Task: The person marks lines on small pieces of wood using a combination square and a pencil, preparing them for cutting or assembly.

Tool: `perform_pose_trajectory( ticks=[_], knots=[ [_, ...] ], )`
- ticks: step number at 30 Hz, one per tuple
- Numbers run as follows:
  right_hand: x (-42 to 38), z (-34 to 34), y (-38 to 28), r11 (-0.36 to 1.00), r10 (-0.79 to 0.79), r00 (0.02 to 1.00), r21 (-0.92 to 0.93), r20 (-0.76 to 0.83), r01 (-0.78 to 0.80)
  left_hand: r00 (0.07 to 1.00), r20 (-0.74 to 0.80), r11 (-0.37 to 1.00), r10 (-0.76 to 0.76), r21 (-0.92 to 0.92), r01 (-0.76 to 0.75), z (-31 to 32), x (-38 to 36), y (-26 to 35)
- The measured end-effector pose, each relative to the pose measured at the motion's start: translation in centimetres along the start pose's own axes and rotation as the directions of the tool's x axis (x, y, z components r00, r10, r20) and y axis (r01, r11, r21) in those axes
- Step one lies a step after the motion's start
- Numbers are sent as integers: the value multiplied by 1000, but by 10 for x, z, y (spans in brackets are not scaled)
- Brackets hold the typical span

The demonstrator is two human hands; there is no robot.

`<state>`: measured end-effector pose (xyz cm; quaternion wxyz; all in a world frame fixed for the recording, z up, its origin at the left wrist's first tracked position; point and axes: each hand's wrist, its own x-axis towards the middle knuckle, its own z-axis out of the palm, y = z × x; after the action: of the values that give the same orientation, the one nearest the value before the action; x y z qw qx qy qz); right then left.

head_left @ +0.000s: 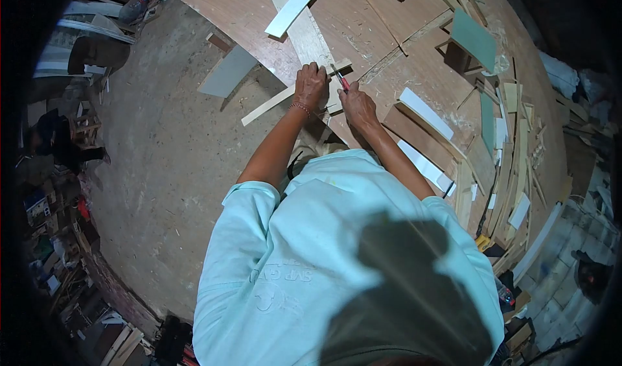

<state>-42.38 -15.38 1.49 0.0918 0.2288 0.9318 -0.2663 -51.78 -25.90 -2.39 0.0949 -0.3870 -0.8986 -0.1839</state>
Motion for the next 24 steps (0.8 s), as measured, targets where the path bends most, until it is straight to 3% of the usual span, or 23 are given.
perform_pose_trajectory(
  ticks=[11,15,17,24],
  knots=[
    [-2,-5,-9,1000,-10,1000,-5,-21,10,999,19,988,41,148,-43,7,1,-3],
    [2,-9,-11,1000,-22,1000,-11,-4,22,998,23,996,53,77,-54,-4,3,-2],
    [5,-12,-13,1000,4,999,0,33,-4,991,83,982,106,147,-118,-1,6,-6],
    [16,-18,-20,998,48,994,-35,103,-44,989,123,989,78,116,-92,-5,13,-7]
  ],
)
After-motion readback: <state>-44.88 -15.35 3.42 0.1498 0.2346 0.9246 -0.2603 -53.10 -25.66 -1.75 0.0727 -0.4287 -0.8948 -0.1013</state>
